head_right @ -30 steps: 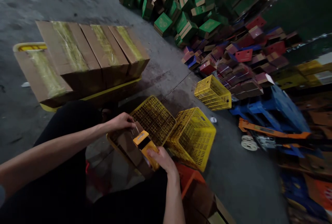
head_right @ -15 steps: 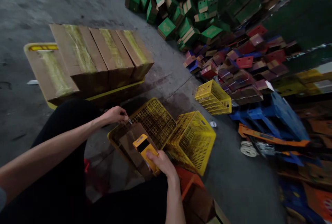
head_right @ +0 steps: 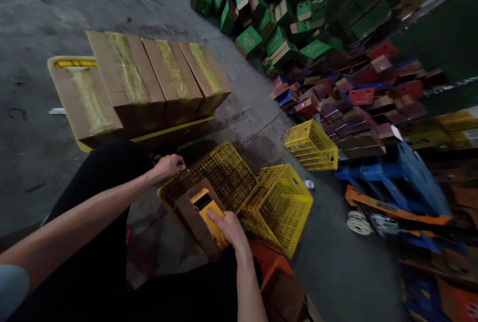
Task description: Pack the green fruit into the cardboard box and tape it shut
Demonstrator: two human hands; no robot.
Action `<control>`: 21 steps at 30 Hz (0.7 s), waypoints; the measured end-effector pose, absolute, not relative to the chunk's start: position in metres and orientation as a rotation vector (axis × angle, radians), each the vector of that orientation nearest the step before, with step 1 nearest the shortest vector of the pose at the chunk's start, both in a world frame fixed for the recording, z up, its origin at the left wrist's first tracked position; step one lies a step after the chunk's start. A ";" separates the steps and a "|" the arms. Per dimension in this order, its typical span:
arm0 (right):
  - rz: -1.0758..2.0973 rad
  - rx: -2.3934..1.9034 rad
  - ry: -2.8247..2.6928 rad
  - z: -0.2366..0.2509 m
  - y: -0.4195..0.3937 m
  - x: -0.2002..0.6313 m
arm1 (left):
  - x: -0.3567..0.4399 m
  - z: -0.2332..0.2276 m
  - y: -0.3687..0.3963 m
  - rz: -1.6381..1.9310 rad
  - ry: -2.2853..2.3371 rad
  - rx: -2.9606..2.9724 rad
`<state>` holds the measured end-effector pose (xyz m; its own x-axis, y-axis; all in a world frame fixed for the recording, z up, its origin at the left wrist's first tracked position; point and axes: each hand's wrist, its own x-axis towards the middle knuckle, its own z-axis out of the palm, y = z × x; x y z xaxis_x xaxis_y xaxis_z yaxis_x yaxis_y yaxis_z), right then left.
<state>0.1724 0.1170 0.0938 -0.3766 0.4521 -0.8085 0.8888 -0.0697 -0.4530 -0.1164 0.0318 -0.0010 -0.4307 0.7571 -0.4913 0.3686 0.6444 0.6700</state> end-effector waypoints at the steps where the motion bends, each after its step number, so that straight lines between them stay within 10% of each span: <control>1: -1.430 1.439 1.800 0.094 0.117 0.171 | -0.116 -0.004 0.031 0.602 2.051 0.867; 21: -1.443 1.429 1.813 0.093 0.118 0.168 | -0.061 -0.063 0.032 0.717 1.839 0.790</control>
<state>0.1675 0.1182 0.0930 -0.3861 0.4528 -0.8037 0.8847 -0.0649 -0.4616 -0.0605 0.0318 -0.0626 -0.3161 0.7773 -0.5439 0.2041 0.6156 0.7612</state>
